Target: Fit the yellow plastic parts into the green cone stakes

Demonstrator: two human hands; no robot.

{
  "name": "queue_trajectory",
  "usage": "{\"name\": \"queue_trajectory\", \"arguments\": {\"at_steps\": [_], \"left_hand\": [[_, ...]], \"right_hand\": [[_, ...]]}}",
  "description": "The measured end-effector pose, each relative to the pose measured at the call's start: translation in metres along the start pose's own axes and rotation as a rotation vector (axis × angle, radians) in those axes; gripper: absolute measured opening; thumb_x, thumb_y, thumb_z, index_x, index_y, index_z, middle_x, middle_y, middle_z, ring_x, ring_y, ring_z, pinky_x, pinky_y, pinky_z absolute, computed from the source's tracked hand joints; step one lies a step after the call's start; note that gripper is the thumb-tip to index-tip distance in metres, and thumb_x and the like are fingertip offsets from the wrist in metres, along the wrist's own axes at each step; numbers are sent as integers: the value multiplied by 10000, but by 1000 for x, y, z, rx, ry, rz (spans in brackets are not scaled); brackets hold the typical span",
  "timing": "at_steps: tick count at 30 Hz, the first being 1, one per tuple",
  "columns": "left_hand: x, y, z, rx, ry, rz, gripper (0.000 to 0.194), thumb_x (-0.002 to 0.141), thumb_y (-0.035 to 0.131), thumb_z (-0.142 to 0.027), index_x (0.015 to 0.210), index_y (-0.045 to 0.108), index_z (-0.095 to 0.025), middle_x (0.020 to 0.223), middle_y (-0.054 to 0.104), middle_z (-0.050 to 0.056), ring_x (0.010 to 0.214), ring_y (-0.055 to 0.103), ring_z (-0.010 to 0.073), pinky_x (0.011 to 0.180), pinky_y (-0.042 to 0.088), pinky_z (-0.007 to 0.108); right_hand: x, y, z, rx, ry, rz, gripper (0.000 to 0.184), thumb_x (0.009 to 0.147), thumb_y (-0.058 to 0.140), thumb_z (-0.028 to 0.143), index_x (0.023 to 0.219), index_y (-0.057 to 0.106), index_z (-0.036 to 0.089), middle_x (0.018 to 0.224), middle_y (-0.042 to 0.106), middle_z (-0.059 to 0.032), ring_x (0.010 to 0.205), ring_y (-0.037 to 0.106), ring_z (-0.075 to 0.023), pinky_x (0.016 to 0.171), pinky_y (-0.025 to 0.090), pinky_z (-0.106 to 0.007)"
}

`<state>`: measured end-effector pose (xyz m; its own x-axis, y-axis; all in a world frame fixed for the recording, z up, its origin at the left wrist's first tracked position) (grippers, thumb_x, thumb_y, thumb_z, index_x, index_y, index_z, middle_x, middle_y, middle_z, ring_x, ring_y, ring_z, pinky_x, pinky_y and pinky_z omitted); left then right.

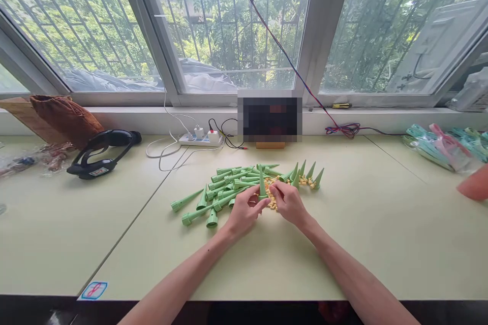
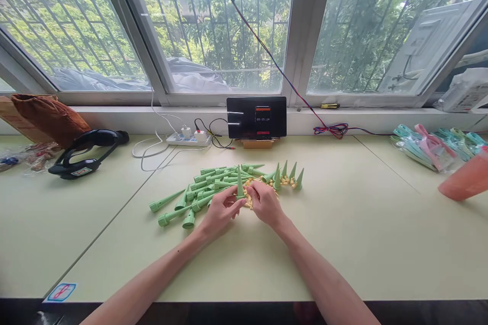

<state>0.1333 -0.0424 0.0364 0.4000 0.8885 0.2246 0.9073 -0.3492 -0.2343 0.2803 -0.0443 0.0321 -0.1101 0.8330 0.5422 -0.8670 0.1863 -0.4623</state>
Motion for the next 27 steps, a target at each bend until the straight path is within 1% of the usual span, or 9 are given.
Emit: {"name": "queue_trajectory", "arguments": {"at_steps": [5, 10, 14, 20, 27], "left_hand": [[0, 1, 3, 92, 44, -7, 255, 870, 614, -379, 968, 618, -144, 761, 584, 13, 551, 511, 95, 486, 445, 212], [-1, 2, 5, 164, 77, -16, 276, 883, 598, -393, 1013, 622, -151, 804, 610, 25, 578, 516, 104, 519, 461, 225], [-1, 3, 5, 170, 79, -14, 292, 879, 603, -386, 1070, 627, -166, 803, 601, 15, 584, 509, 102, 541, 468, 228], [-1, 3, 6, 180, 74, -10, 291, 873, 606, -394, 1044, 636, -160, 772, 578, 15, 591, 501, 110, 539, 463, 230], [-1, 3, 6, 172, 68, -9, 318, 864, 612, -367, 1116, 640, -174, 809, 608, 22, 596, 514, 113, 538, 462, 229]], "right_hand": [[0, 1, 0, -15, 6, -16, 341, 992, 376, 301, 665, 349, 210, 586, 385, 39, 525, 331, -114, 522, 277, -252], [-1, 4, -1, -36, 16, -32, 358, 995, 355, 311, 653, 314, 217, 573, 372, 40, 511, 326, -115, 516, 271, -261], [-2, 5, -2, -46, 32, -37, 368, 999, 344, 316, 645, 310, 218, 563, 364, 41, 503, 330, -118, 520, 274, -269], [-2, 5, -1, -49, 38, -45, 378, 999, 341, 322, 636, 307, 222, 549, 357, 40, 487, 333, -120, 509, 276, -275], [-2, 5, -2, -45, 52, -52, 403, 999, 330, 344, 617, 288, 224, 518, 339, 43, 462, 319, -116, 487, 265, -281]]}}
Point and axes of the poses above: each hand's wrist, its own x-axis towards the middle knuckle, its own y-axis out of the palm, z = x × y, the point moved 4 cm from there along x, towards the middle knuckle
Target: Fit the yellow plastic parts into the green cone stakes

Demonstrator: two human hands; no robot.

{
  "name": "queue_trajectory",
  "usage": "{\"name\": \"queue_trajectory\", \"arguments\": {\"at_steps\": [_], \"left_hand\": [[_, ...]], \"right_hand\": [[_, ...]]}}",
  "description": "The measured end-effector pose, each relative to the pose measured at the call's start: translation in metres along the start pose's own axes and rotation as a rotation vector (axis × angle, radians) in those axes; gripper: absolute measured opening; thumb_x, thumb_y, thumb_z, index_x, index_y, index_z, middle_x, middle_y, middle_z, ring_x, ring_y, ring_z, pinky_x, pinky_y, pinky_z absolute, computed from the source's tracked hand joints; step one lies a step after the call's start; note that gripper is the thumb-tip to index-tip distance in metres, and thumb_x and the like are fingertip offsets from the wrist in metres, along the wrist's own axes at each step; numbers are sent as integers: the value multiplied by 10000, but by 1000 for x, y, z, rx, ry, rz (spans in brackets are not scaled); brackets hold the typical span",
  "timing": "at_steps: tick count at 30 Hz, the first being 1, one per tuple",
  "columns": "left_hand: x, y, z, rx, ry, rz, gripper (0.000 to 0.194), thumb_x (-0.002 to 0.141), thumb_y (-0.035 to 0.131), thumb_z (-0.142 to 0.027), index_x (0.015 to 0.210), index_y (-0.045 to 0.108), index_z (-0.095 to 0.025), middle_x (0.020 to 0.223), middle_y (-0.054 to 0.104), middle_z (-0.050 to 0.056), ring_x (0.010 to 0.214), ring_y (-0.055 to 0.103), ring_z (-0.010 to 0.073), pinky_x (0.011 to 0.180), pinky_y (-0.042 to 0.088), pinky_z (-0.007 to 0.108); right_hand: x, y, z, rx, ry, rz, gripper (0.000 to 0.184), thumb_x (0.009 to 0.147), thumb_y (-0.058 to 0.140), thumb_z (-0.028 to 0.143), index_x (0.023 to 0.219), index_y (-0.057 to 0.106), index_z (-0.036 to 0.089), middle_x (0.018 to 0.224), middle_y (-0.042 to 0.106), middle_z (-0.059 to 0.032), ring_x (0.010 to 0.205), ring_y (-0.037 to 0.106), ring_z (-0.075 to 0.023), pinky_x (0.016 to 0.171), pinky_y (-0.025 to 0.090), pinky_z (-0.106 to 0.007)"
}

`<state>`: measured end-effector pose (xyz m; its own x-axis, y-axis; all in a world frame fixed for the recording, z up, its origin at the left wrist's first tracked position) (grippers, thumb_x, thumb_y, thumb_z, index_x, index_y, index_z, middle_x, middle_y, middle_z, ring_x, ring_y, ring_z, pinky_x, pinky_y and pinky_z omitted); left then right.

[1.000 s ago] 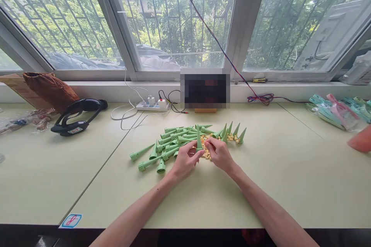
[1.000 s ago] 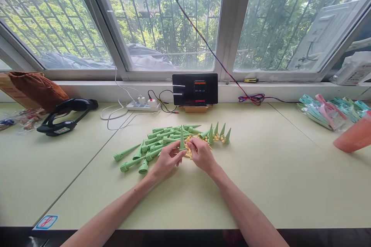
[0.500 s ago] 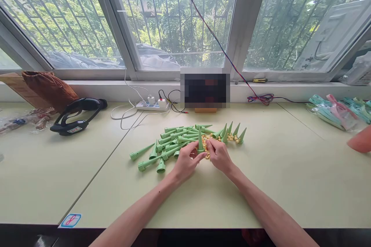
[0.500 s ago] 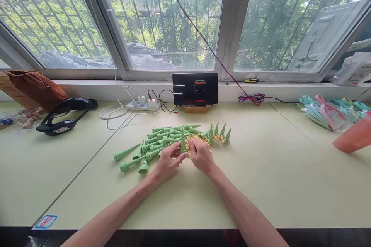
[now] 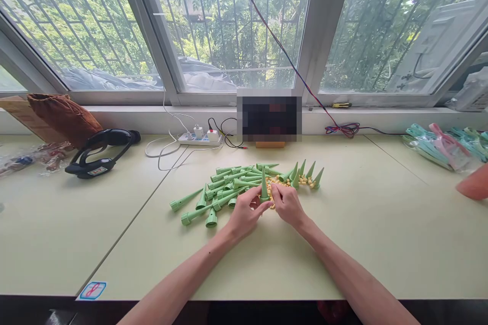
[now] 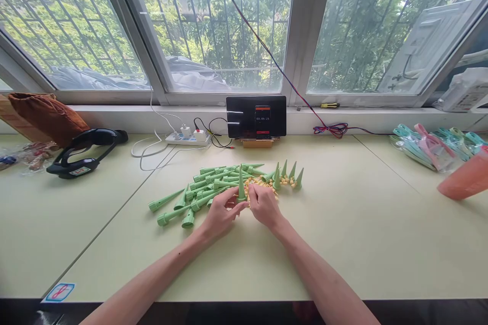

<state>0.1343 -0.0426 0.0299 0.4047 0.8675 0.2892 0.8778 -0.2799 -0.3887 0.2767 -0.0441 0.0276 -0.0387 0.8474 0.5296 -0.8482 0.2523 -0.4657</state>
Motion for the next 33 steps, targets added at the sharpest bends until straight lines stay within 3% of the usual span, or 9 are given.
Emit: {"name": "queue_trajectory", "arguments": {"at_steps": [10, 16, 20, 24, 33], "left_hand": [[0, 1, 2, -3, 0, 0, 345, 857, 625, -348, 1153, 633, -171, 854, 626, 36, 609, 521, 115, 554, 475, 236], [0, 1, -2, -75, -39, 10, 344, 845, 637, -392, 1109, 646, -171, 776, 615, 22, 544, 516, 107, 502, 468, 233], [2, 2, -4, -223, -92, 61, 378, 850, 633, -417, 1122, 629, -154, 724, 594, 12, 524, 524, 104, 482, 470, 230], [5, 3, -2, -368, -99, 125, 420, 848, 626, -465, 1115, 610, -140, 836, 600, 49, 593, 580, 123, 475, 498, 231], [5, 4, -6, -501, -130, 244, 407, 852, 638, -475, 1075, 624, -135, 843, 601, 64, 626, 569, 114, 508, 496, 224]], "right_hand": [[0, 1, -2, -6, 30, -1, 420, 996, 327, 359, 602, 269, 224, 488, 327, 42, 440, 310, -116, 464, 242, -286], [0, 1, -1, 10, 38, -8, 424, 996, 331, 360, 599, 270, 223, 486, 322, 44, 438, 312, -115, 460, 245, -286], [0, 0, 1, 43, 39, -9, 409, 997, 341, 355, 613, 300, 220, 516, 334, 45, 464, 327, -113, 478, 271, -273], [-1, 0, 7, 40, -13, 28, 385, 974, 401, 347, 618, 329, 219, 537, 355, 48, 481, 342, -109, 490, 294, -257], [-4, 2, 12, 15, -106, 35, 358, 895, 493, 260, 578, 327, 232, 488, 368, 58, 453, 343, -107, 556, 404, -267]]}}
Point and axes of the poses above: each hand's wrist, its own x-axis towards the middle knuckle, its own y-axis out of the palm, z = x × y, the point moved 4 cm from there along x, towards the middle knuckle
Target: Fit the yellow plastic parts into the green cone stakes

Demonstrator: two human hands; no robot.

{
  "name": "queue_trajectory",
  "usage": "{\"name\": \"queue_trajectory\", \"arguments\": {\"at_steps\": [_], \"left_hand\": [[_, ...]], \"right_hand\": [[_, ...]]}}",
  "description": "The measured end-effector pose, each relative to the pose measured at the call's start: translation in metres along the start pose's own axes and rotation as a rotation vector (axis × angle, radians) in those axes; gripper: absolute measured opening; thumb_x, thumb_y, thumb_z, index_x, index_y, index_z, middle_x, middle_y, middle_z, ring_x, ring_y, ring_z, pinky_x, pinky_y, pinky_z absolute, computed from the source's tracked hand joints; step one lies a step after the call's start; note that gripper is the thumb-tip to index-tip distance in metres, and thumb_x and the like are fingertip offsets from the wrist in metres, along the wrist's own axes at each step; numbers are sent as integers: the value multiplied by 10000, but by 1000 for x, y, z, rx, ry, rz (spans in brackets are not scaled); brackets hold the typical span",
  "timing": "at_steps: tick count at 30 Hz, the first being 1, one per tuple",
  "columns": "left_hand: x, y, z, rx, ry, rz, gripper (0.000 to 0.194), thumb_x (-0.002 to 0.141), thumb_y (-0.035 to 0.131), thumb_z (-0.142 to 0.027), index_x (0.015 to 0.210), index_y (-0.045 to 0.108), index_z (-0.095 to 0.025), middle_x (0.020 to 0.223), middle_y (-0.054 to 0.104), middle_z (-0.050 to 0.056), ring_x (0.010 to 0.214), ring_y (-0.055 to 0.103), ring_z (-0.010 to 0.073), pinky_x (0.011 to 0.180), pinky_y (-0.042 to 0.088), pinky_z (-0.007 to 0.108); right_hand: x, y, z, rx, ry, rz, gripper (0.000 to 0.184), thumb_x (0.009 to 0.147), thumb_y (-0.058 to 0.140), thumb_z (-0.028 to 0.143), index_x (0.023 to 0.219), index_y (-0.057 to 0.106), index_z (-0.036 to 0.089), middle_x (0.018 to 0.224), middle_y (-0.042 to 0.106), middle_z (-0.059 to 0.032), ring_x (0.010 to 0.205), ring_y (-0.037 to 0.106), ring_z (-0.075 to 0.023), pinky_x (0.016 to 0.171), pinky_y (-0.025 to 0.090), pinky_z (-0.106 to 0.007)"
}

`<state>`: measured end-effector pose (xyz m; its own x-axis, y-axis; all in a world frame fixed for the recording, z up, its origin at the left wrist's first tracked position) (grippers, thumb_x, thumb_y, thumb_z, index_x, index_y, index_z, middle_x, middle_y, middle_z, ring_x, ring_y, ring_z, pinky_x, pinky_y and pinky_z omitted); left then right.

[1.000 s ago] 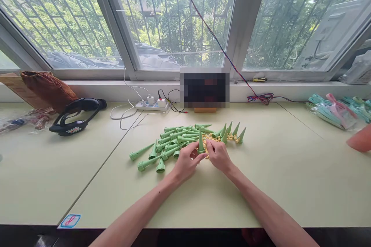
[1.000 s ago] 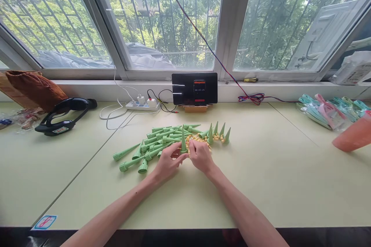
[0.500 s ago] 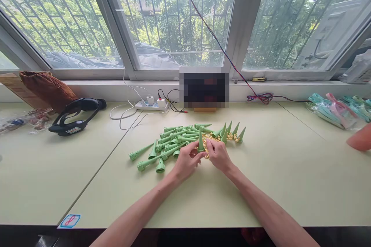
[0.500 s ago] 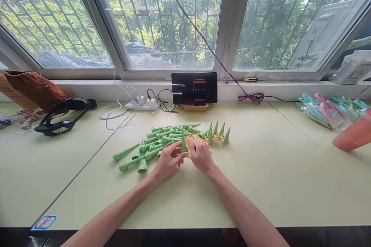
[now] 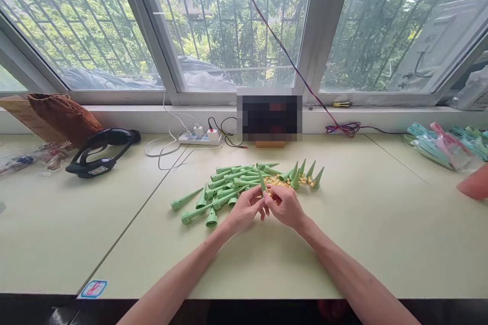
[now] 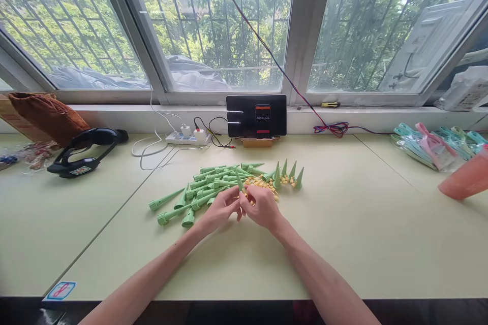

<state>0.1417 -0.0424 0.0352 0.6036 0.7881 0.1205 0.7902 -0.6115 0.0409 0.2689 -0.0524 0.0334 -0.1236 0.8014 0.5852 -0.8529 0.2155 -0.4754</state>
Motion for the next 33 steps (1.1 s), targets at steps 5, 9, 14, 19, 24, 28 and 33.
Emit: {"name": "queue_trajectory", "arguments": {"at_steps": [5, 9, 14, 19, 24, 28, 33], "left_hand": [[-1, 2, -1, -19, 2, 42, 401, 860, 626, -487, 1061, 632, -140, 835, 584, 58, 657, 556, 120, 547, 509, 237], [0, 3, -2, -21, 8, 63, 386, 865, 622, -479, 1053, 632, -142, 885, 603, 71, 663, 545, 120, 560, 515, 245], [-1, 4, -2, -38, 14, 71, 357, 873, 617, -461, 1037, 634, -144, 896, 609, 67, 709, 546, 134, 578, 513, 249], [-1, 4, -2, -49, 10, 77, 327, 870, 634, -426, 1018, 631, -134, 905, 615, 69, 712, 545, 134, 592, 510, 252], [-1, 4, -1, -42, 5, 80, 307, 866, 641, -417, 985, 630, -134, 884, 616, 60, 690, 541, 129, 594, 507, 252], [-2, 5, -3, -34, 6, 69, 314, 860, 643, -432, 942, 629, -130, 865, 616, 55, 663, 538, 122, 587, 504, 250], [-2, 6, -5, -39, 16, 60, 297, 857, 650, -414, 927, 630, -125, 861, 615, 54, 652, 540, 120, 585, 502, 255]], "right_hand": [[0, 0, 4, -70, -60, -13, 350, 864, 504, 224, 555, 338, 224, 473, 411, 49, 441, 341, -101, 488, 331, -249], [-1, 1, 6, -119, -82, -23, 329, 852, 485, 205, 560, 332, 219, 484, 402, 45, 445, 321, -98, 473, 284, -247], [-2, 3, 5, -148, -94, -15, 307, 845, 469, 194, 580, 315, 216, 503, 395, 42, 462, 320, -100, 483, 263, -244], [-2, 5, 4, -146, -86, -2, 319, 846, 457, 195, 591, 267, 218, 507, 366, 47, 464, 299, -99, 486, 251, -245], [-3, 6, 3, -137, -72, 18, 310, 849, 451, 196, 602, 265, 217, 510, 370, 46, 460, 307, -96, 489, 246, -245], [-3, 6, 4, -131, -58, 21, 306, 839, 451, 187, 601, 260, 216, 497, 388, 47, 451, 315, -92, 488, 247, -242], [-3, 5, 4, -99, -46, 17, 301, 822, 453, 178, 592, 263, 218, 481, 397, 51, 442, 314, -89, 477, 251, -239]]}}
Point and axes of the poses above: each hand's wrist, its own x-axis towards the middle knuckle, its own y-axis out of the palm, z = x × y, the point moved 4 cm from there along x, towards the middle knuckle
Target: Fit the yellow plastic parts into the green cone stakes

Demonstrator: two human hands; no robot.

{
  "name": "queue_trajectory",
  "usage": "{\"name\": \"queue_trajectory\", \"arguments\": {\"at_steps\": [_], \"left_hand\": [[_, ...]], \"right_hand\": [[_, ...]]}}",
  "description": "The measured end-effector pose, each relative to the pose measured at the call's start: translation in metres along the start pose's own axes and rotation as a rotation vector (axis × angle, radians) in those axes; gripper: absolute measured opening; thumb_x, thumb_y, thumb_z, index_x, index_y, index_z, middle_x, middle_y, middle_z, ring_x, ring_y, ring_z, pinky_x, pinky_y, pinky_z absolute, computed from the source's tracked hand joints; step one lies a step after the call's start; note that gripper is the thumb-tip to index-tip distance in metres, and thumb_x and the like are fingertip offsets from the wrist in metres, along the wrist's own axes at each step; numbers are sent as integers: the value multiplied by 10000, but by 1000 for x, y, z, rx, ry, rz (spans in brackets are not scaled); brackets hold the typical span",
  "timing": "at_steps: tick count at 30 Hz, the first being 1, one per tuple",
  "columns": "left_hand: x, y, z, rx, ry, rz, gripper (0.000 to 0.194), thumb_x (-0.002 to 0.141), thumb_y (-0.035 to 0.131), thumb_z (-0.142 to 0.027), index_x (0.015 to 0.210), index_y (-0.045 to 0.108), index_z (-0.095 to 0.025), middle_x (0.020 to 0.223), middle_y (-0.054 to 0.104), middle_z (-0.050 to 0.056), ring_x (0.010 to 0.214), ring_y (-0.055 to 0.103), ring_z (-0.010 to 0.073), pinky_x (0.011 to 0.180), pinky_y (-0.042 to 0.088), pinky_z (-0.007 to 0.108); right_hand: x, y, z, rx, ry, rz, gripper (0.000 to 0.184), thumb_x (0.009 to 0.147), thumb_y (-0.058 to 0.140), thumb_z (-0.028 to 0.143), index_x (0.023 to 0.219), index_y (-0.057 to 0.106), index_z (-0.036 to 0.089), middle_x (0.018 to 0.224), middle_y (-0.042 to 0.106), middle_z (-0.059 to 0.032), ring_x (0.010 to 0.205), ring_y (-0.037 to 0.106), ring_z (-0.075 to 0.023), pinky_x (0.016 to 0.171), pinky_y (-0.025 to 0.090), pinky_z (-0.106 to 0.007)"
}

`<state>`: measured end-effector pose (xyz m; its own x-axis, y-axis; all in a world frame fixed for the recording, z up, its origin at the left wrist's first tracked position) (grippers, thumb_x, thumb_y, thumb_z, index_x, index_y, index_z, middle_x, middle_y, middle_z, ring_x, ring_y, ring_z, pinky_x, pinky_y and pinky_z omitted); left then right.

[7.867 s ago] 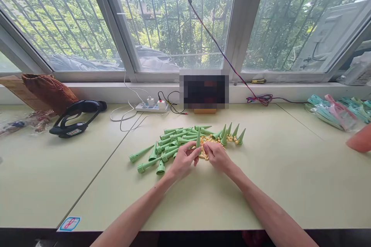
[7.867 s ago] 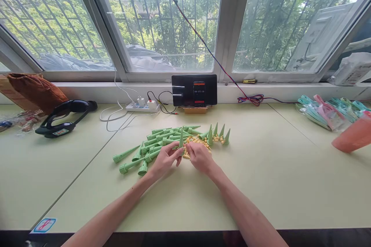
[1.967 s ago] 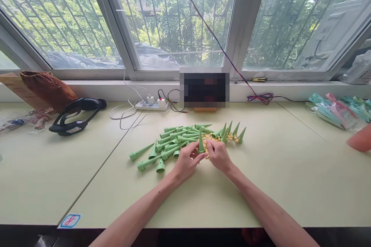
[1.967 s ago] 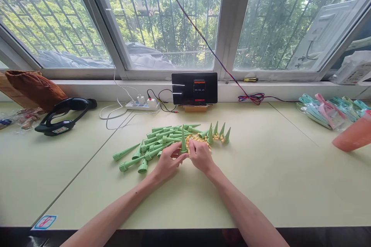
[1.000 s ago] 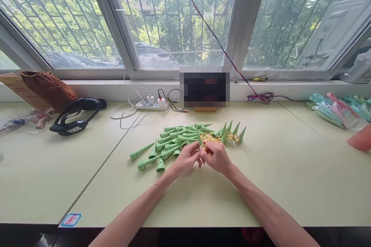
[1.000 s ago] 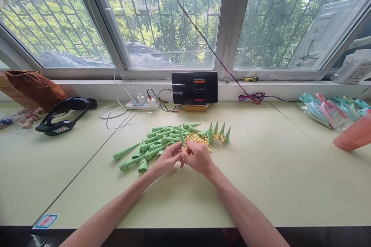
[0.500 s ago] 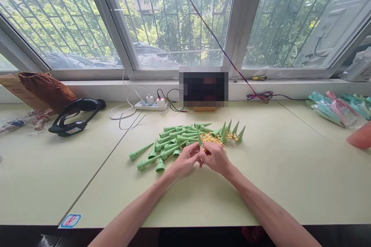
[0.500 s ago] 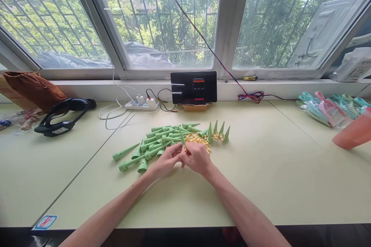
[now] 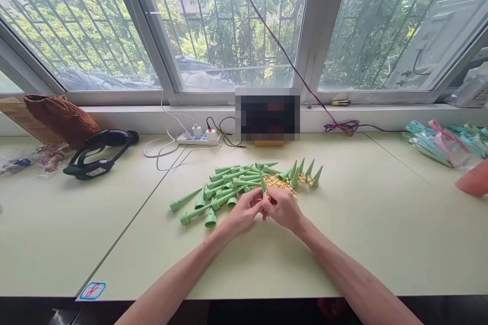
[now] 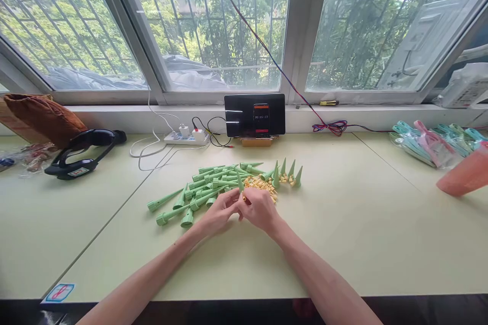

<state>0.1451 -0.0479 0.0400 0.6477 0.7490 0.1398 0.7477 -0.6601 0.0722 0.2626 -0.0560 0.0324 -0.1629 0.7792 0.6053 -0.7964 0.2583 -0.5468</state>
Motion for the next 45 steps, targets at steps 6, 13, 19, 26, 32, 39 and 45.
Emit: {"name": "queue_trajectory", "arguments": {"at_steps": [6, 13, 19, 26, 32, 39, 45], "left_hand": [[0, -1, 1, -2, -3, 2, 269, 856, 656, -389, 893, 617, -126, 846, 602, 44, 650, 543, 116, 583, 505, 251], [-1, -3, 7, 18, -52, 45, 270, 885, 617, -395, 853, 576, -131, 806, 582, 26, 586, 558, 103, 555, 493, 246], [-2, -3, 9, 20, -65, 76, 252, 915, 577, -380, 848, 567, -137, 789, 569, 16, 576, 552, 95, 553, 477, 239], [-2, -1, 5, 48, -60, 82, 321, 911, 561, -443, 845, 580, -130, 777, 556, 18, 551, 544, 93, 547, 470, 243], [-2, -1, 1, 92, -84, 67, 358, 885, 581, -479, 855, 600, -123, 727, 552, 17, 530, 535, 96, 527, 458, 239], [-3, -1, 1, 92, -73, 90, 349, 888, 573, -472, 856, 598, -126, 708, 537, 9, 515, 513, 92, 529, 443, 244], [-3, -1, 0, 92, -76, 96, 354, 886, 574, -479, 870, 601, -126, 671, 526, -2, 511, 506, 93, 533, 433, 241]], "right_hand": [[0, -1, 0, -20, 0, -13, 287, 793, 470, 174, 589, 272, 216, 495, 379, 54, 459, 302, -90, 483, 250, -239], [2, -2, 1, -97, -24, 48, 267, 776, 466, 159, 601, 269, 208, 531, 373, 46, 491, 294, -92, 500, 229, -239], [2, -2, 0, -111, -36, 115, 242, 783, 465, 147, 614, 301, 203, 553, 407, 36, 514, 338, -97, 518, 244, -236], [2, -3, 0, -93, -64, 146, 235, 779, 461, 123, 620, 308, 204, 565, 420, 31, 525, 355, -101, 525, 252, -233], [2, -5, 2, -89, -77, 151, 245, 777, 447, 110, 614, 292, 208, 559, 391, 36, 517, 337, -101, 518, 250, -236], [3, -6, 2, -107, -114, 145, 278, 796, 440, 106, 615, 257, 211, 558, 357, 44, 510, 296, -98, 513, 238, -240], [2, -6, 3, -116, -121, 154, 284, 808, 435, 111, 617, 251, 211, 563, 368, 41, 511, 304, -98, 513, 237, -241]]}}
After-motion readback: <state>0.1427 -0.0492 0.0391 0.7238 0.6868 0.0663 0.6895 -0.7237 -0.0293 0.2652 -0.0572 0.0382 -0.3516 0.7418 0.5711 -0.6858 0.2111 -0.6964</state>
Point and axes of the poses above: each hand's wrist, its own x-axis towards the middle knuckle, its own y-axis out of the palm, z = x × y, the point moved 4 cm from there along x, towards the middle knuckle
